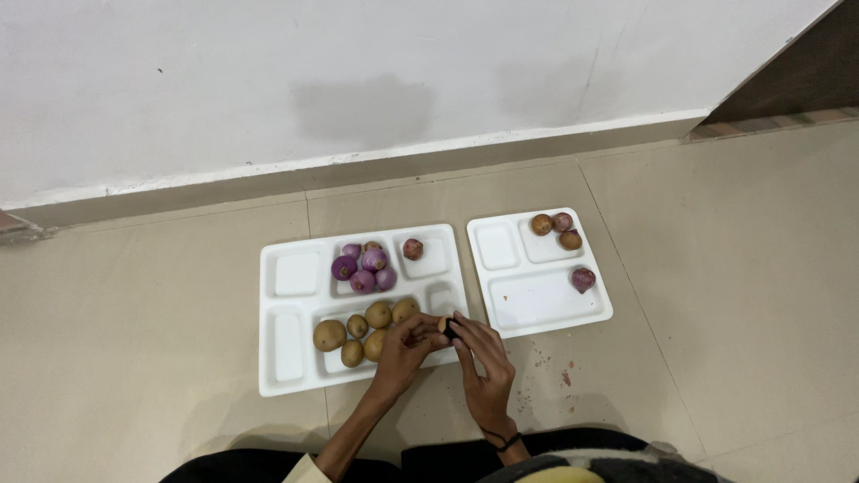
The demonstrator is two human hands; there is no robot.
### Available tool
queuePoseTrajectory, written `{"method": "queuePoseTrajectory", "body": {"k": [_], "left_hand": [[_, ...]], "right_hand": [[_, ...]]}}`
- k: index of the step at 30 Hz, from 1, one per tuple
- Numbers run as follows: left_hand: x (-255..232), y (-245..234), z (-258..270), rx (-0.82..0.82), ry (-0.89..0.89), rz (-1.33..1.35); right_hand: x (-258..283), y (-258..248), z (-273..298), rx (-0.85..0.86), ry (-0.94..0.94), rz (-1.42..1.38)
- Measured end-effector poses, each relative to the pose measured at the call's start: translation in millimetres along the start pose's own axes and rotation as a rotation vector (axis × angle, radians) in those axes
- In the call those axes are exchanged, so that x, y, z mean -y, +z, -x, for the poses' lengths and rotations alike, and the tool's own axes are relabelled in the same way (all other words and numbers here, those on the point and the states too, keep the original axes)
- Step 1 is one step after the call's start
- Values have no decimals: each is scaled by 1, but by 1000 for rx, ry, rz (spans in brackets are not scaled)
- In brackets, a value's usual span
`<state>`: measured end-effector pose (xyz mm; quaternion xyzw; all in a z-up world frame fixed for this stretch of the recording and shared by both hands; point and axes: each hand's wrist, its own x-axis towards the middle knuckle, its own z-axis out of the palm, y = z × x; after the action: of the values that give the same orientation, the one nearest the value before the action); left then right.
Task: The person sits on the floor and peels potatoes and red onions using a small knife. They place the peeled items into separate compartments on white trays.
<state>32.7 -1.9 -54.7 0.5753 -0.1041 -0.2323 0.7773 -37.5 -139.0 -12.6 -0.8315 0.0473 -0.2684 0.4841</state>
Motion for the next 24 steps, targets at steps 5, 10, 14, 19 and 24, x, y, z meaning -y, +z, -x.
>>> {"method": "queuePoseTrajectory", "body": {"k": [5,10,14,19,24], "left_hand": [[-2,-4,-1,44,-40,27],[-6,-3,4,50,-108,104],[-10,5,21,35,-137,210],[-13,13,42,99,-95,57],[-10,24,54,77,4,-29]], "right_hand": [[1,-5,-6,52,198,-73],[6,-6,-1,42,161,-45],[15,-11,16,8,-125,128],[27,-25,35,15,-135,106],[37,-42,50,-160,84,20]]}}
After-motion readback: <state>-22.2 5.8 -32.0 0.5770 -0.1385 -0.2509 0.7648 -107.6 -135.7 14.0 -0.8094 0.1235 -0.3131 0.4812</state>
